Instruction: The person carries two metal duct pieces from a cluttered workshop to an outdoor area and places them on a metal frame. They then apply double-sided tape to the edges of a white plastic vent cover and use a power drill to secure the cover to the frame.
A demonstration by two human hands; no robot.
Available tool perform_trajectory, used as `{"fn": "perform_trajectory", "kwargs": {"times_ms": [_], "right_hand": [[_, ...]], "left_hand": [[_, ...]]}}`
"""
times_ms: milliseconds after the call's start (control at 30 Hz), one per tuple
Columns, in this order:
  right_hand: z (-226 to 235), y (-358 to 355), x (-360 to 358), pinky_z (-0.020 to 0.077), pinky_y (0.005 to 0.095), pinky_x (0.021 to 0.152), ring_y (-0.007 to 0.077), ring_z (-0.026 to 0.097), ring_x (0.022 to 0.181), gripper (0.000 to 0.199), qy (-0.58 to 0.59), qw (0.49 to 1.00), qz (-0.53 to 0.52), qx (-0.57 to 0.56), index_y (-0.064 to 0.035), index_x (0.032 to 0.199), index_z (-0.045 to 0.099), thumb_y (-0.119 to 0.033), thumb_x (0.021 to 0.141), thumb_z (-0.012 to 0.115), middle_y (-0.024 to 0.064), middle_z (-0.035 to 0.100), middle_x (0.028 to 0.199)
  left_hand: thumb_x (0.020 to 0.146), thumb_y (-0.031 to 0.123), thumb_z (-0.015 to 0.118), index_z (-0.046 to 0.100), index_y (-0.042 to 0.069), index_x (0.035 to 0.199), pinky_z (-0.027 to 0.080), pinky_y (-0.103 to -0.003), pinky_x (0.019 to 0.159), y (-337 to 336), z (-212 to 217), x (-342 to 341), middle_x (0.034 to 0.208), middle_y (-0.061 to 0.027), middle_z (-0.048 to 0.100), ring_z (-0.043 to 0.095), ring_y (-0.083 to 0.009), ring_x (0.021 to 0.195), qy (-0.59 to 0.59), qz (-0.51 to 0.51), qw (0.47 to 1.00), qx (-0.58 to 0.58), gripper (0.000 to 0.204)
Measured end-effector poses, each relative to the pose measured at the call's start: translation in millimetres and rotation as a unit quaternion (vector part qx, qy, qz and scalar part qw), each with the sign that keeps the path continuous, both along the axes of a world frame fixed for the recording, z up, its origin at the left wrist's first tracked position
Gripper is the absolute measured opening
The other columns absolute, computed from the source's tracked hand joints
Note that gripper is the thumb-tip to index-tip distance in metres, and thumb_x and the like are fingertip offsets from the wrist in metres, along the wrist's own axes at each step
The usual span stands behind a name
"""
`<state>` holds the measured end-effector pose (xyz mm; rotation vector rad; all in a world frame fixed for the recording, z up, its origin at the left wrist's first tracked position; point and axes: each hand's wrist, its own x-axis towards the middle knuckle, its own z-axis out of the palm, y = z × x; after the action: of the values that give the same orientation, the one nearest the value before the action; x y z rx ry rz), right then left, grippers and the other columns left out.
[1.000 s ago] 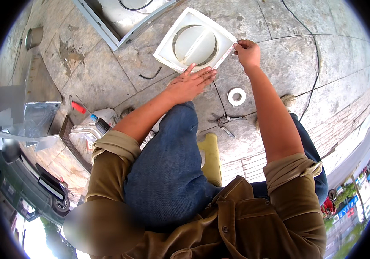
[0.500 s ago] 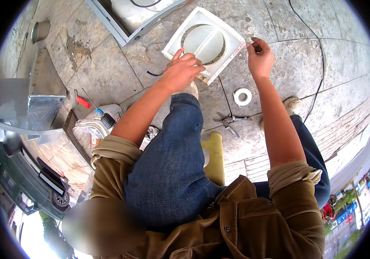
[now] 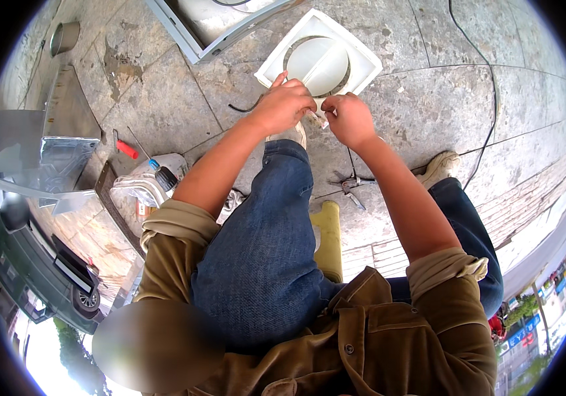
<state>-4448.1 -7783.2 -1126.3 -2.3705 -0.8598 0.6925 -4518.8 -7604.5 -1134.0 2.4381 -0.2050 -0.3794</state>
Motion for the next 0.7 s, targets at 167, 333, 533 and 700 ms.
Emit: {"fn": "perform_trajectory", "kwargs": {"times_ms": [167, 333, 533, 700], "right_hand": [[2, -8, -16, 0.0483, 0.0384, 0.073, 0.0286, 0.059, 0.078, 0.009, -0.023, 0.999, -0.037, 0.021, -0.0078, 0.077, 0.067, -0.006, 0.070, 0.062, 0.0107, 0.063, 0.077], [4, -4, -26, 0.0485, 0.0385, 0.073, 0.0288, 0.058, 0.080, 0.008, -0.039, 0.998, -0.041, -0.005, -0.0092, 0.077, 0.068, -0.008, 0.070, 0.065, 0.0091, 0.062, 0.076], [-5, -2, -30, 0.0491, 0.0372, 0.071, 0.0271, 0.057, 0.082, 0.005, -0.072, 0.997, -0.020, -0.032, -0.0100, 0.074, 0.068, -0.012, 0.069, 0.068, 0.0073, 0.061, 0.076], [-8, -1, -33, 0.0498, 0.0356, 0.069, 0.0255, 0.057, 0.083, 0.006, -0.101, 0.994, 0.013, -0.035, -0.0098, 0.075, 0.068, -0.013, 0.069, 0.069, 0.0065, 0.060, 0.078]], "left_hand": [[0.075, 0.011, 0.066, 0.067, 0.019, 0.086, 0.022, -0.047, 0.109, -2, -4, -3, 0.090, 0.0028, 0.055, 0.051, -0.0159, 0.104, -0.015, -0.006, 1.000, 0.004, 0.014], [0.074, 0.010, 0.066, 0.066, 0.019, 0.086, 0.022, -0.048, 0.109, -1, -7, -6, 0.090, 0.0025, 0.055, 0.051, -0.0157, 0.105, -0.039, 0.014, 0.999, 0.003, 0.014], [0.074, 0.012, 0.067, 0.066, 0.019, 0.086, 0.022, -0.048, 0.109, -1, -8, -6, 0.093, 0.0028, 0.056, 0.051, -0.0158, 0.105, -0.046, 0.016, 0.999, 0.005, 0.014], [0.078, 0.019, 0.066, 0.065, 0.024, 0.104, 0.021, -0.050, 0.110, -1, -1, -14, 0.120, 0.0057, 0.054, 0.045, -0.0162, 0.119, -0.096, 0.012, 0.994, 0.042, 0.026]]}}
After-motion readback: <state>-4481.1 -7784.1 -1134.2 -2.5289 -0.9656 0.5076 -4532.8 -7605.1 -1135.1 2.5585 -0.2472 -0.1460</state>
